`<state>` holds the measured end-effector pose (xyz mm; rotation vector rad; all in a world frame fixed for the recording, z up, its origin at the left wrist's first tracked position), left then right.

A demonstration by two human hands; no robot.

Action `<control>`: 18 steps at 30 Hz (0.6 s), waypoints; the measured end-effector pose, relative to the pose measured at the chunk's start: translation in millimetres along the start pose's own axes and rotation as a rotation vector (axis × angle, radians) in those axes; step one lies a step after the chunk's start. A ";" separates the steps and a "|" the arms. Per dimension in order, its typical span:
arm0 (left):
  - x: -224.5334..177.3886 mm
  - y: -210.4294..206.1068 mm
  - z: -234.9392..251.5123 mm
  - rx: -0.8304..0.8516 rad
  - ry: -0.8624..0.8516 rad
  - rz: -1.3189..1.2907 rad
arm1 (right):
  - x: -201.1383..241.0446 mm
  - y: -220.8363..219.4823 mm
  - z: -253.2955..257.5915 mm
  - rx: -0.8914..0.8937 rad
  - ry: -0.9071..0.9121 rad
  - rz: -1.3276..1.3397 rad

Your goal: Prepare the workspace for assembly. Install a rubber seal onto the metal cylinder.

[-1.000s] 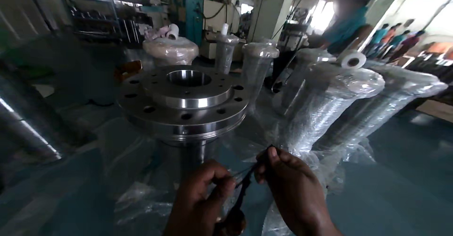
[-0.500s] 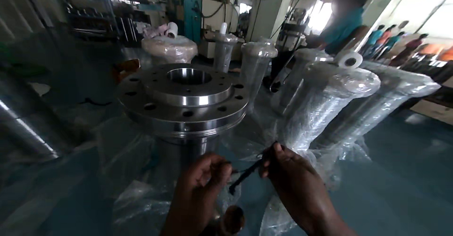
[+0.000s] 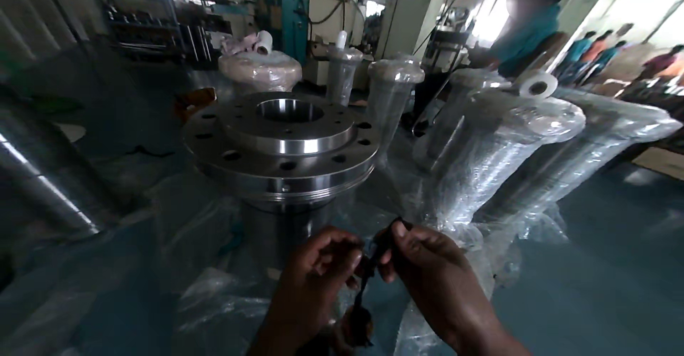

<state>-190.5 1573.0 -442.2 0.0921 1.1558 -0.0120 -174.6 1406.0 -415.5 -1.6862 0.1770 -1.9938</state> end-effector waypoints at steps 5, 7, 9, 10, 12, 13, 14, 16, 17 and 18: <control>1.3 -1.8 -0.2 0.065 0.042 -0.042 | -3.0 -2.2 -1.6 0.019 0.023 -0.208; 2.2 -1.8 -0.8 0.053 0.033 0.002 | -3.2 -2.4 -2.3 0.016 0.059 -0.272; 2.1 -2.2 -2.5 0.018 -0.038 0.086 | -1.6 -4.2 -4.7 0.001 0.100 -0.363; 1.1 -3.4 -3.9 -0.008 -0.080 0.133 | -0.2 -4.9 -6.9 -0.006 0.117 -0.407; -1.6 -4.5 -7.0 -0.042 -0.130 0.224 | 1.6 -5.5 -10.8 -0.007 0.128 -0.456; -2.9 -3.4 -7.3 -0.047 -0.139 0.264 | 2.1 -5.6 -11.1 -0.003 0.112 -0.467; -4.1 -1.4 -7.3 -0.041 -0.141 0.301 | 2.2 -5.9 -10.6 0.013 0.092 -0.459; -4.5 4.9 -5.3 -0.008 -0.138 0.344 | 1.4 -6.4 -9.3 0.042 0.046 -0.429; -4.0 8.5 -3.8 0.015 -0.137 0.345 | 1.3 -6.4 -8.6 0.050 0.024 -0.420; -3.5 12.6 -2.3 0.038 -0.134 0.337 | 2.1 -6.5 -8.1 0.056 0.003 -0.414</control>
Point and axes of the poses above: each hand's wrist, its own z-axis towards the middle knuckle, its own y-axis out of the back of the hand, x = y × z, the point moved 5 cm from there along z, towards the middle knuckle, and after that the axes turned 12 degrees about z, right-handed, at the moved point
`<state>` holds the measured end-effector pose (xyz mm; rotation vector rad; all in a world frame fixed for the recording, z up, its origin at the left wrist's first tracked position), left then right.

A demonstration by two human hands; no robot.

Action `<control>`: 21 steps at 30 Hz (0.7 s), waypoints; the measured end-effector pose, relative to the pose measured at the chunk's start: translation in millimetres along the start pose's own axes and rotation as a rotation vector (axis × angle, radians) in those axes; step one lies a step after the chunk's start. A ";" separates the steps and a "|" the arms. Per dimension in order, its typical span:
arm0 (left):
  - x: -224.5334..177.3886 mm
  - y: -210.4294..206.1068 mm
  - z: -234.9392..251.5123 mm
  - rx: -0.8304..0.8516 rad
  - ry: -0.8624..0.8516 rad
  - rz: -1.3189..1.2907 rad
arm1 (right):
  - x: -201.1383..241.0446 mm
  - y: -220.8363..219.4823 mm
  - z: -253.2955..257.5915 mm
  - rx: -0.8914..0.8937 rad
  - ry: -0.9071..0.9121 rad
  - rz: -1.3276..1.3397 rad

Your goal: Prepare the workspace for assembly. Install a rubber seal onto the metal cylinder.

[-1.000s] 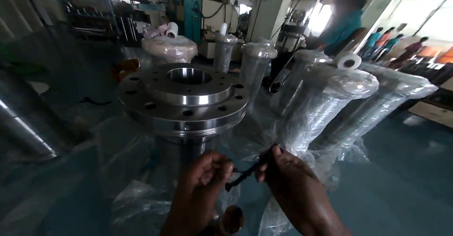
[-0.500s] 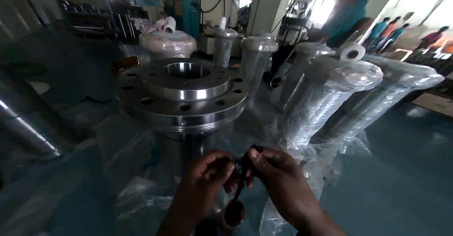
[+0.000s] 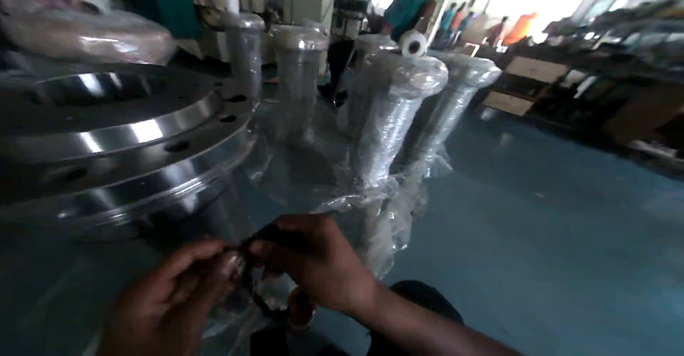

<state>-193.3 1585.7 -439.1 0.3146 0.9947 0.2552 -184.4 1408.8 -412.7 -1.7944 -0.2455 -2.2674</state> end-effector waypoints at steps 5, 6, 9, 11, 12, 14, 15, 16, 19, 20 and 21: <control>10.3 12.1 5.1 0.077 0.035 -0.067 | 3.6 1.8 2.6 0.020 -0.087 0.075; 11.1 12.1 5.9 0.089 0.034 -0.085 | 3.9 1.7 2.8 0.019 -0.100 0.102; 10.8 8.4 6.3 0.102 0.042 -0.103 | 2.3 2.1 3.7 0.005 -0.157 0.230; 11.4 2.7 5.5 0.073 0.058 -0.151 | 1.1 2.4 4.1 0.006 -0.185 0.329; 11.5 -0.5 5.7 0.047 0.075 -0.192 | 0.4 2.1 4.4 0.013 -0.187 0.374; 12.0 -5.9 5.4 -0.002 0.133 -0.325 | -1.8 1.0 4.4 0.031 -0.179 0.444; 13.1 -8.1 5.4 -0.026 0.163 -0.400 | -2.7 0.9 4.1 0.034 -0.172 0.471; 13.7 -9.7 5.8 -0.035 0.183 -0.467 | -3.3 1.4 3.7 0.030 -0.164 0.497; 8.5 -11.1 7.7 -0.040 0.208 -0.595 | -5.6 4.5 3.0 -0.002 -0.151 0.566; 6.7 -11.0 8.4 -0.044 0.216 -0.601 | -6.4 5.8 3.0 -0.021 -0.145 0.560; 6.2 -10.9 8.9 -0.043 0.219 -0.595 | -7.3 7.1 3.1 -0.034 -0.139 0.549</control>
Point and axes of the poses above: each hand's wrist, its own z-axis towards the middle knuckle, its own y-axis out of the back of the hand, x = y × z, the point moved 5 cm from there along z, towards the middle knuckle, and after that the axes turned 12 degrees about z, right-handed, at the moved point
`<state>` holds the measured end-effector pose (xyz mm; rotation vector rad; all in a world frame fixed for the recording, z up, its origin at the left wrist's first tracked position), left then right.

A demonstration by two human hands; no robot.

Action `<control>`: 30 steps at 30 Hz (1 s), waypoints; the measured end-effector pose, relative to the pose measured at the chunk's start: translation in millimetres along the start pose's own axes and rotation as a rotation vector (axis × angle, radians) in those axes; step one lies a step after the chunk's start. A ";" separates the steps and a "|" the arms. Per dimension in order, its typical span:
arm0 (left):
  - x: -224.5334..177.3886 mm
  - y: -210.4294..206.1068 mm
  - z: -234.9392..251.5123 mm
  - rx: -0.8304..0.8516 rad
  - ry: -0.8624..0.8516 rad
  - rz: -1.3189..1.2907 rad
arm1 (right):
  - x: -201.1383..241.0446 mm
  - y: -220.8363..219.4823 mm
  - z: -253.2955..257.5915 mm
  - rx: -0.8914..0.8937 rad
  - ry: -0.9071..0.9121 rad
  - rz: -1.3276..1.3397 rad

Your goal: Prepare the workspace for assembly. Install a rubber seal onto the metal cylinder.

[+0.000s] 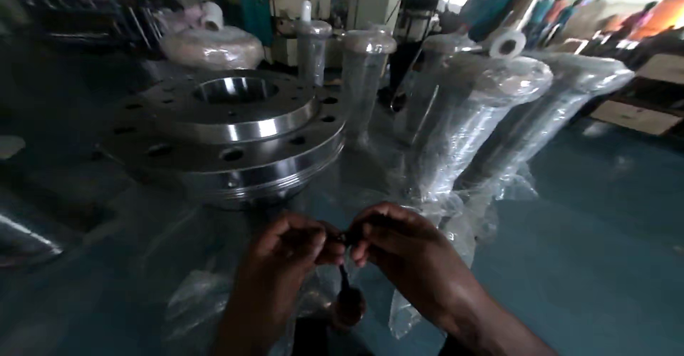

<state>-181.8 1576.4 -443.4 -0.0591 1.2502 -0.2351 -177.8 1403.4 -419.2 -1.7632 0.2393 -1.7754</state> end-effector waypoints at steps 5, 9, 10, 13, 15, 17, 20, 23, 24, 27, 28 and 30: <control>4.1 -0.6 2.4 0.088 -0.051 0.044 | 0.1 2.9 0.0 -0.045 0.017 -0.061; 0.6 -10.1 -2.8 0.106 -0.114 0.169 | -0.1 0.9 -1.3 -0.053 0.076 -0.167; -0.3 -12.6 -4.1 0.088 -0.137 0.209 | 0.0 0.5 -2.0 -0.061 0.103 -0.209; 0.7 -16.6 -7.2 -0.025 -0.239 0.349 | 0.0 -0.4 -4.0 -0.058 0.173 -0.294; 0.5 -17.6 -8.2 -0.076 -0.262 0.393 | 0.1 -0.4 -4.8 -0.045 0.187 -0.319; 1.3 -16.9 -8.0 -0.076 -0.225 0.365 | 0.7 0.4 -5.1 -0.048 0.177 -0.304; 4.9 -15.3 -5.3 -0.048 -0.187 0.265 | 2.3 1.6 -4.4 -0.067 0.146 -0.240; 9.1 -15.7 -3.9 -0.008 -0.178 0.195 | 3.3 1.1 -4.0 -0.074 0.146 -0.209; 10.1 -16.2 -4.0 0.006 -0.170 0.173 | 3.4 0.9 -3.8 -0.073 0.154 -0.206; 11.3 -18.2 -5.1 0.032 -0.144 0.116 | 3.9 1.0 -3.2 -0.075 0.188 -0.202; 11.4 -19.2 -5.3 0.043 -0.136 0.106 | 3.7 1.2 -3.3 -0.080 0.196 -0.197; 12.0 -21.5 -5.8 0.062 -0.121 0.093 | 3.3 1.5 -3.4 -0.103 0.205 -0.203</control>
Point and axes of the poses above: each hand's wrist, its own z-axis towards the middle knuckle, its own y-axis out of the back of the hand, x = y × z, the point moved 5 cm from there along z, towards the middle knuckle, and after that the axes turned 12 degrees about z, right-handed, at the moved point
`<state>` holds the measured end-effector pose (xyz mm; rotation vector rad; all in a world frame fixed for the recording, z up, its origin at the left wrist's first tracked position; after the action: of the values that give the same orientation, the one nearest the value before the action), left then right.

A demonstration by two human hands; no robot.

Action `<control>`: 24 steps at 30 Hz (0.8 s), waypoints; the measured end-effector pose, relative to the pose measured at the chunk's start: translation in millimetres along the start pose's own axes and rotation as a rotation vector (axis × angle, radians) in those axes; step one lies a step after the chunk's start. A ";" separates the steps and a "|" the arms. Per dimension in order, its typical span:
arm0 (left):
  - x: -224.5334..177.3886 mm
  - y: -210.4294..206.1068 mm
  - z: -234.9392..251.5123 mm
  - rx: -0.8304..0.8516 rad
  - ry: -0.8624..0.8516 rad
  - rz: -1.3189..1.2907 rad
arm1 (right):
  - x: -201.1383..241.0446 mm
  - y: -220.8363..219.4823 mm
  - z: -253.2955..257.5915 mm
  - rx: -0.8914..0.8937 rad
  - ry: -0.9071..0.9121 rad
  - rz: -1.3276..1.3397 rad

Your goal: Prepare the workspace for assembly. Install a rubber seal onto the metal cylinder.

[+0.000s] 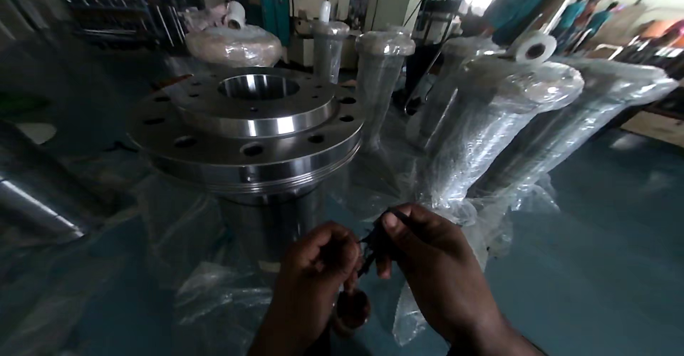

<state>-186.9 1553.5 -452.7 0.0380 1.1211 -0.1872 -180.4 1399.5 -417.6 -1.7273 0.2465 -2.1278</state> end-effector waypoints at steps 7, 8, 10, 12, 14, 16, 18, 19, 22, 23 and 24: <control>-7.5 -2.9 -3.6 0.139 -0.088 -0.110 | 10.5 19.9 12.1 -0.155 0.053 -0.076; -14.7 1.9 -5.0 0.141 -0.131 -0.100 | 16.5 30.3 19.7 -0.212 0.088 -0.079; -24.5 12.6 -5.2 0.061 -0.147 -0.062 | 19.5 40.3 28.4 -0.240 0.117 -0.071; -21.6 19.4 -0.8 -0.042 -0.077 -0.074 | 11.0 30.5 24.7 -0.143 0.037 -0.048; -11.2 21.7 3.1 -0.100 0.005 -0.054 | 4.8 18.0 20.0 -0.052 -0.030 0.020; -1.0 17.6 4.3 -0.072 0.043 0.036 | 4.2 11.9 18.1 0.008 -0.053 0.058; 5.9 8.9 3.9 -0.019 0.050 0.105 | 3.3 10.2 17.1 0.041 -0.078 0.073; 8.1 5.2 3.3 0.000 0.047 0.139 | 2.8 9.9 16.8 0.049 -0.092 0.078; 12.3 -0.6 2.4 0.051 0.046 0.189 | 3.1 9.6 17.0 0.056 -0.122 0.071; 13.0 -1.6 2.5 0.070 0.046 0.189 | 3.4 10.0 17.3 0.056 -0.131 0.066; 13.6 -2.6 2.7 0.089 0.047 0.180 | 3.4 10.5 17.4 0.060 -0.144 0.063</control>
<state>-179.2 1548.8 -463.5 0.2229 1.1496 -0.0753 -162.1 1390.3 -414.4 -1.8033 0.1919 -1.9366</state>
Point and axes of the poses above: each hand's wrist, its own z-axis towards the middle knuckle, its own y-axis out of the back of the hand, x = y × z, the point moved 5 cm from there along z, towards the middle knuckle, and after that the axes turned 12 degrees about z, right-handed, at the moved point
